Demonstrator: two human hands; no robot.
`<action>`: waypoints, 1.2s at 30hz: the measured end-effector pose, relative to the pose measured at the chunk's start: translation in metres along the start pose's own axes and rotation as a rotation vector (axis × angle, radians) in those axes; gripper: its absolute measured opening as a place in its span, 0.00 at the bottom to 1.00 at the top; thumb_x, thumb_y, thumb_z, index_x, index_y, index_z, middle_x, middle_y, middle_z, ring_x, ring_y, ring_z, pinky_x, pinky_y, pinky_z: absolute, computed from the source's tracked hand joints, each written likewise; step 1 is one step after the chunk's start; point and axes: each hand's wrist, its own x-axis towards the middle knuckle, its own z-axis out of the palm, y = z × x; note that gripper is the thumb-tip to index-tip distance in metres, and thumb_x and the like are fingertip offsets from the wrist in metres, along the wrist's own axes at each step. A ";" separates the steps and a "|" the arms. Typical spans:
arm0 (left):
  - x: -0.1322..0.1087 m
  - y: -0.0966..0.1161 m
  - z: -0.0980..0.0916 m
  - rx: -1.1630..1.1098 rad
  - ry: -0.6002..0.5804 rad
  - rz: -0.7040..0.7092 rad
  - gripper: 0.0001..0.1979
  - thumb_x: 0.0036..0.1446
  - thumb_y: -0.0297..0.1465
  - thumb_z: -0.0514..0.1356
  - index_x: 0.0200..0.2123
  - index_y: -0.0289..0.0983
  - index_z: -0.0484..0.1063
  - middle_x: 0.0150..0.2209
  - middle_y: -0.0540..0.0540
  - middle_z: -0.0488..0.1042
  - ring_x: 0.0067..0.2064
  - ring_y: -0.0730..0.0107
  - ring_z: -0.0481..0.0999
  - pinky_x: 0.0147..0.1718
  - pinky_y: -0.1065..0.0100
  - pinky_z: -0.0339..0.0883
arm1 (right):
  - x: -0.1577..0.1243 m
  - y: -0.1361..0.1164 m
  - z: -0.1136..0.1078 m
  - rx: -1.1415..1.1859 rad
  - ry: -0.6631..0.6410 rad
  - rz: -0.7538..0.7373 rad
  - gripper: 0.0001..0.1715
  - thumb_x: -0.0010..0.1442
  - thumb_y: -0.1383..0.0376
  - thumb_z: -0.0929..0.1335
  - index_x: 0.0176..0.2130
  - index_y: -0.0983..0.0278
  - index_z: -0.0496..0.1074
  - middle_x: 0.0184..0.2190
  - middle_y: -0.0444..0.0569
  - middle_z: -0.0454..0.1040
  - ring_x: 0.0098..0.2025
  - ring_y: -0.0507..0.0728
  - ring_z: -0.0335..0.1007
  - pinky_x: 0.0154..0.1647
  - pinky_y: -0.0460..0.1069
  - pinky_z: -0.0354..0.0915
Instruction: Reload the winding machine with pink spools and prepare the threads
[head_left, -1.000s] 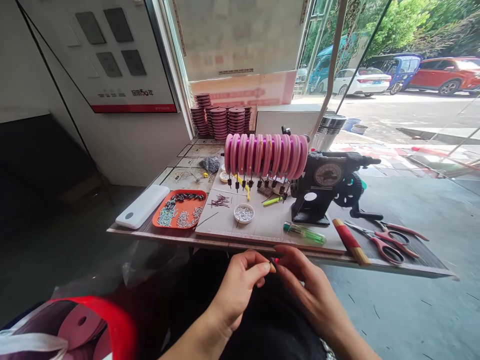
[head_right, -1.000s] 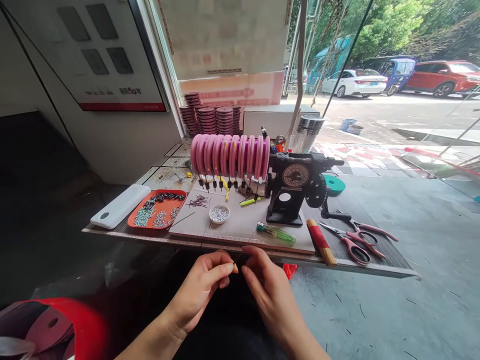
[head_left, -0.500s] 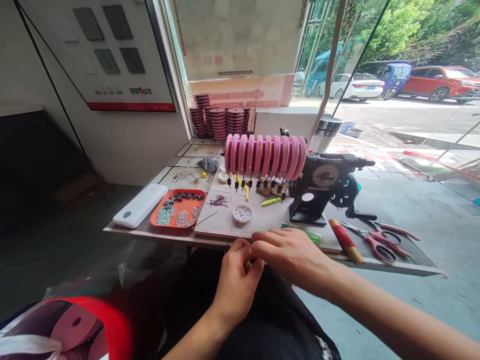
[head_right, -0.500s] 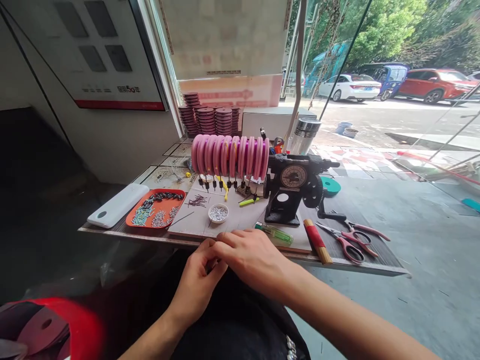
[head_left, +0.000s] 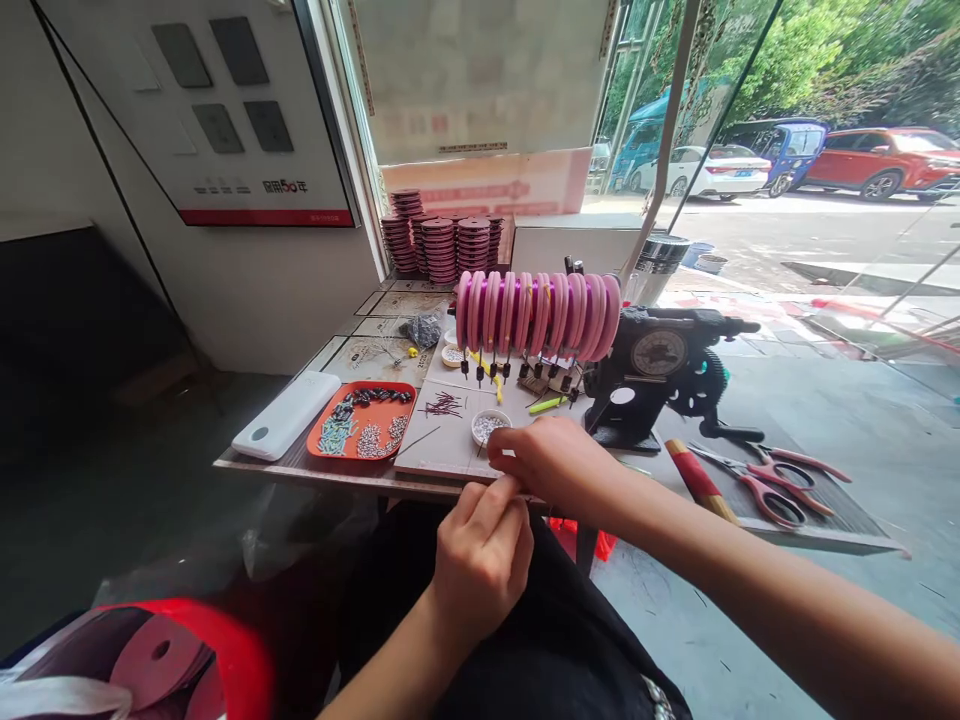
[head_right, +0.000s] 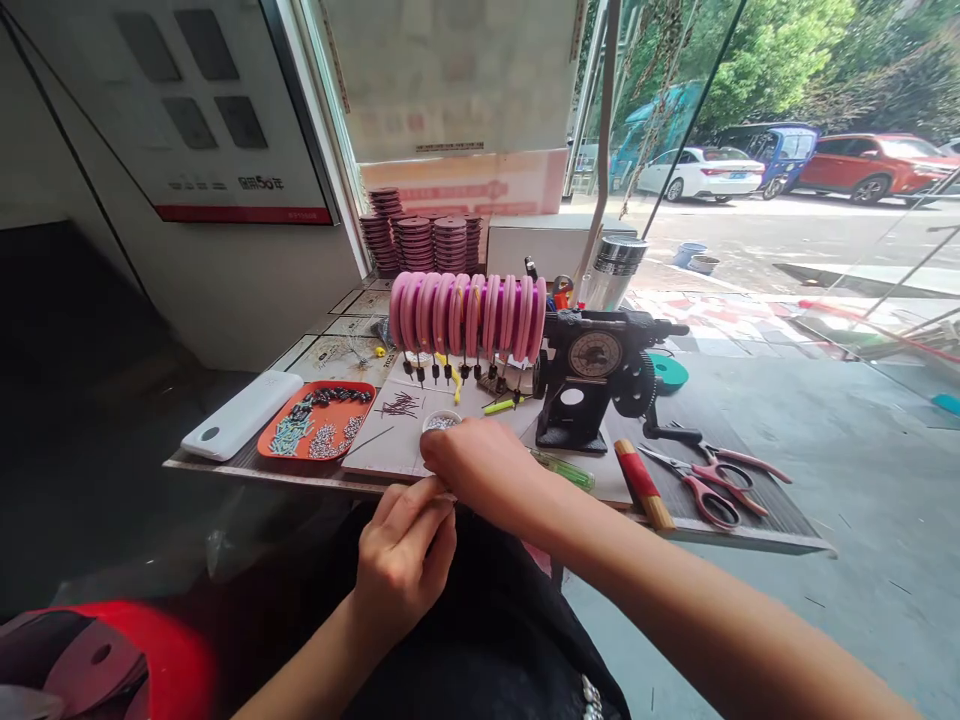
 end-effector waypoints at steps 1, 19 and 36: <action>0.001 -0.002 -0.002 -0.022 -0.016 0.024 0.08 0.50 0.18 0.56 0.34 0.33 0.69 0.36 0.41 0.74 0.32 0.66 0.68 0.33 0.67 0.66 | 0.000 0.000 0.000 -0.005 0.001 0.003 0.06 0.56 0.67 0.65 0.31 0.61 0.73 0.21 0.45 0.72 0.23 0.52 0.67 0.22 0.45 0.46; 0.007 0.027 0.014 -1.382 -0.327 -1.504 0.04 0.39 0.27 0.64 0.19 0.32 0.73 0.24 0.49 0.72 0.21 0.84 0.59 0.18 0.78 0.47 | -0.106 0.027 0.046 -0.004 0.539 -0.439 0.14 0.62 0.73 0.57 0.37 0.67 0.69 0.26 0.49 0.72 0.24 0.51 0.62 0.24 0.48 0.55; 0.014 0.031 0.009 -0.598 -0.401 -0.795 0.06 0.49 0.27 0.58 0.21 0.35 0.70 0.30 0.49 0.62 0.27 0.76 0.61 0.25 0.72 0.57 | -0.115 -0.015 0.066 0.735 0.441 0.027 0.14 0.60 0.70 0.60 0.26 0.65 0.69 0.24 0.48 0.71 0.25 0.50 0.66 0.26 0.43 0.62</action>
